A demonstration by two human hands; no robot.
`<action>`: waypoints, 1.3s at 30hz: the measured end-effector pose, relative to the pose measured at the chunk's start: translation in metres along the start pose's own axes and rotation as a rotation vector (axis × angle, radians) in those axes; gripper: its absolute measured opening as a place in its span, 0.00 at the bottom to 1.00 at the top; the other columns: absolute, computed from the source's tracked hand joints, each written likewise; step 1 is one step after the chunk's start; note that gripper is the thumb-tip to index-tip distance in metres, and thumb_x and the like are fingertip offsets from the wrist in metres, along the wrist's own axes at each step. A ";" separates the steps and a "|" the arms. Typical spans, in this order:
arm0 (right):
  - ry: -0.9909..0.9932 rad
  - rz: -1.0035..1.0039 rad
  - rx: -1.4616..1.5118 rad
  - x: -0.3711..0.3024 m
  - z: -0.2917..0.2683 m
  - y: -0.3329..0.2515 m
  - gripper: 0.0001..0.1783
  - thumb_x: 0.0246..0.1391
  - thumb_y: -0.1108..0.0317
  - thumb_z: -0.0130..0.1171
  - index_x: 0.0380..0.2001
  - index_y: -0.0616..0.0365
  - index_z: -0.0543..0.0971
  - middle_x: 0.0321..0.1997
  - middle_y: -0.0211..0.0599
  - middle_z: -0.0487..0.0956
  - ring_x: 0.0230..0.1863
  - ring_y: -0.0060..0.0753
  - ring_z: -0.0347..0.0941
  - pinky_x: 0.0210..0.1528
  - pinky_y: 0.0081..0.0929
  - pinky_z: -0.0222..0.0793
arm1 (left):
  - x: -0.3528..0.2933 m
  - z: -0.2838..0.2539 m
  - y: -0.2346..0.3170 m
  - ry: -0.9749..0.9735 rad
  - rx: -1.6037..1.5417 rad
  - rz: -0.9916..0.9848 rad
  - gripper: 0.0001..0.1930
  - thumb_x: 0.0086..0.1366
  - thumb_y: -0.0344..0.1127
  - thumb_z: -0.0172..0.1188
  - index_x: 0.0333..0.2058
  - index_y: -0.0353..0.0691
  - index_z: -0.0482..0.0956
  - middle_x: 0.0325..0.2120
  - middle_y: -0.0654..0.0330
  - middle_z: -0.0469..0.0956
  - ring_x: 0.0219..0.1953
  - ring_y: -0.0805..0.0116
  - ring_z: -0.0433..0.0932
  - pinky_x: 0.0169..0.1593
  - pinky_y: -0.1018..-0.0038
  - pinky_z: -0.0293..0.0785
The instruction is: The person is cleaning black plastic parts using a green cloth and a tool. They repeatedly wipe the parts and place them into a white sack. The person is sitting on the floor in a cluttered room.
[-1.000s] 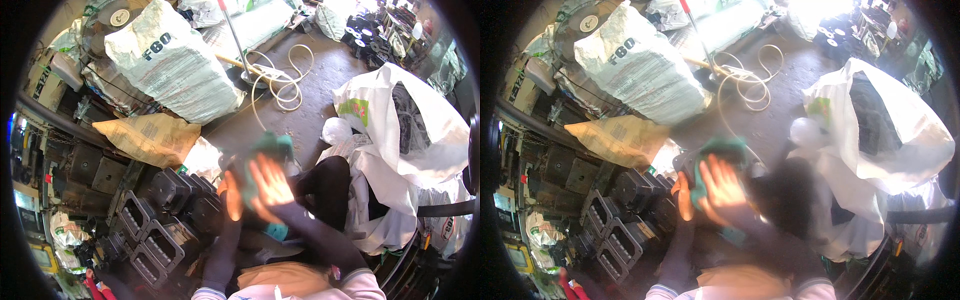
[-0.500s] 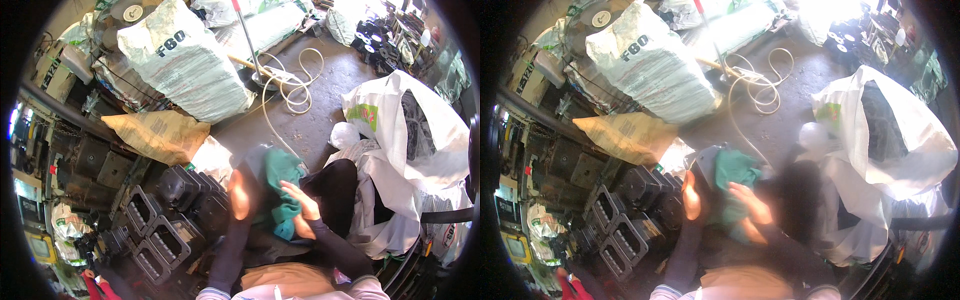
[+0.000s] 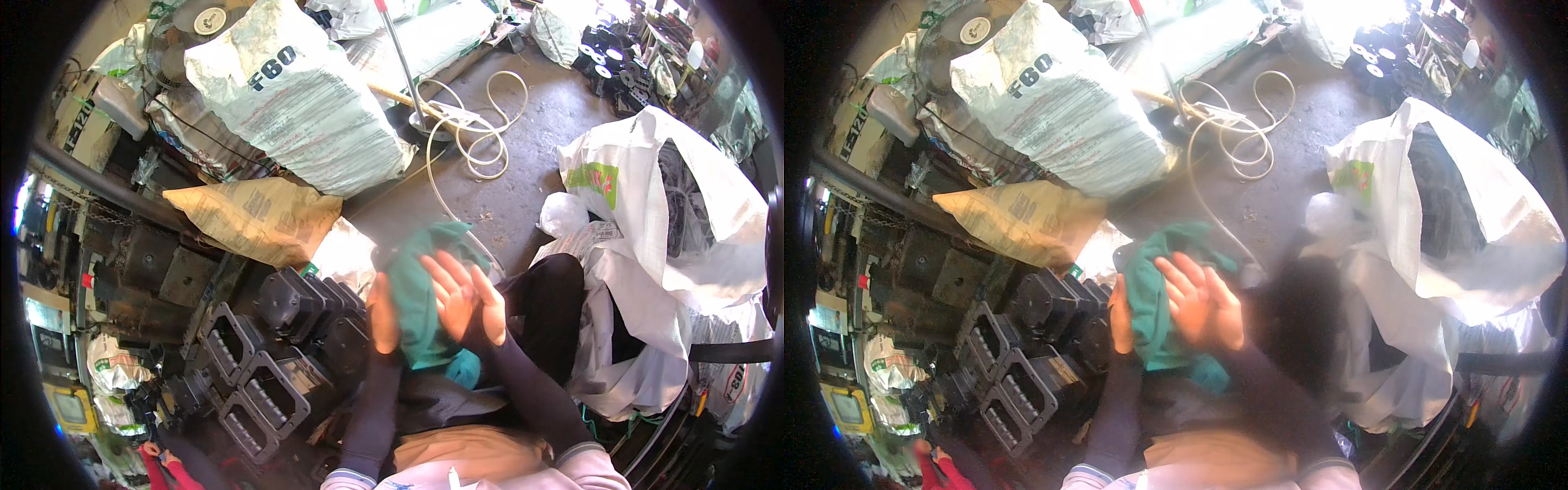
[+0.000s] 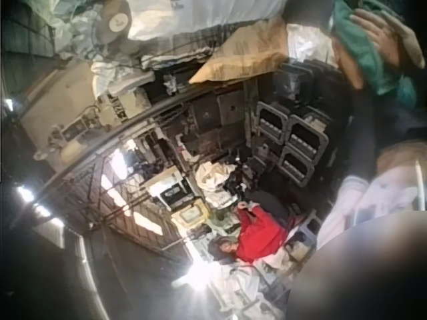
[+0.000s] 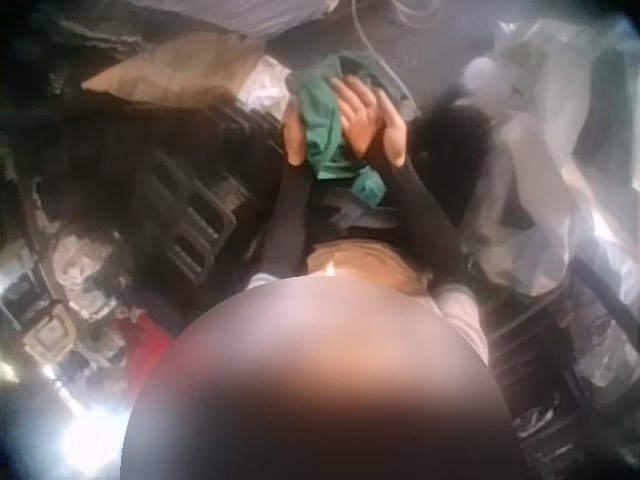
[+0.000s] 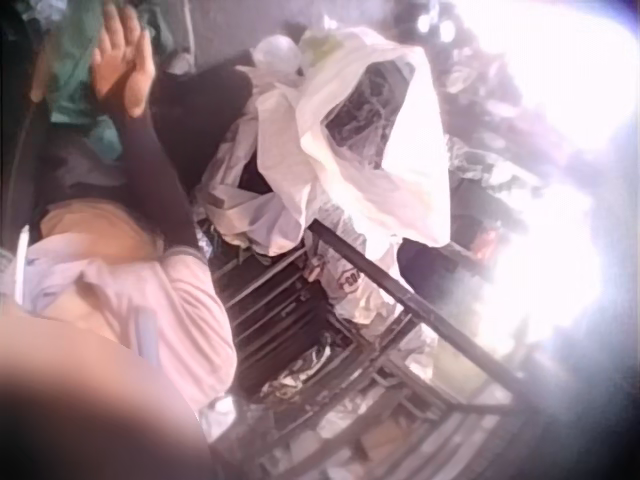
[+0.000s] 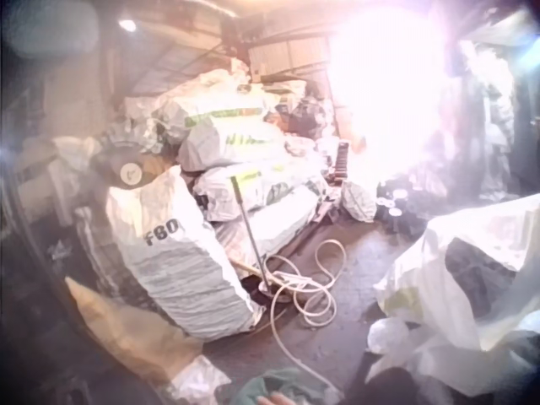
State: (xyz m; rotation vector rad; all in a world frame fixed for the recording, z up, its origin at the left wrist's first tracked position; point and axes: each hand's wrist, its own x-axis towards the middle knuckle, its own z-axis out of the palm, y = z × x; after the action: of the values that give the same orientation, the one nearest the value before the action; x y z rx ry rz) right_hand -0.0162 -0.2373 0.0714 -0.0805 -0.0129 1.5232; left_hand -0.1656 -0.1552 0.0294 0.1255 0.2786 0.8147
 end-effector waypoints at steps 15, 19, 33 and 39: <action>0.478 -0.189 -1.239 -0.049 -0.066 -0.011 0.17 0.65 0.71 0.49 0.55 0.61 0.71 0.51 0.38 0.77 0.52 0.30 0.72 0.55 0.28 0.68 | 0.004 0.024 -0.013 0.200 0.621 0.242 0.29 0.77 0.52 0.38 0.62 0.32 0.63 0.59 0.49 0.69 0.59 0.57 0.71 0.63 0.62 0.67; 0.514 -0.205 -1.070 -0.026 -0.071 -0.006 0.17 0.68 0.69 0.45 0.56 0.62 0.71 0.53 0.37 0.76 0.52 0.28 0.72 0.54 0.27 0.69 | -0.005 0.036 -0.031 0.233 0.516 0.184 0.29 0.76 0.53 0.38 0.63 0.35 0.62 0.58 0.49 0.70 0.57 0.55 0.72 0.58 0.60 0.71; 0.277 -0.424 -1.569 -0.015 -0.073 -0.066 0.10 0.61 0.66 0.56 0.42 0.58 0.77 0.35 0.31 0.78 0.34 0.20 0.72 0.34 0.25 0.69 | -0.029 0.115 0.019 -0.397 2.464 0.419 0.68 0.35 0.56 0.79 0.72 0.55 0.45 0.72 0.43 0.33 0.74 0.39 0.34 0.71 0.44 0.40; 0.244 -0.365 -1.282 -0.002 -0.035 -0.085 0.09 0.62 0.67 0.57 0.42 0.58 0.77 0.35 0.29 0.77 0.33 0.18 0.71 0.32 0.23 0.68 | -0.005 0.112 -0.011 -0.646 2.471 0.830 0.55 0.40 0.53 0.75 0.67 0.41 0.61 0.58 0.45 0.65 0.62 0.43 0.64 0.66 0.44 0.57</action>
State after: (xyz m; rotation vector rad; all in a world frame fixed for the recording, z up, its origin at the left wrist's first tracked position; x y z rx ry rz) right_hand 0.0708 -0.2448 0.0414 -1.2089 -0.7659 0.9231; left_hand -0.1285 -0.1672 0.1346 2.8990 0.4640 0.6856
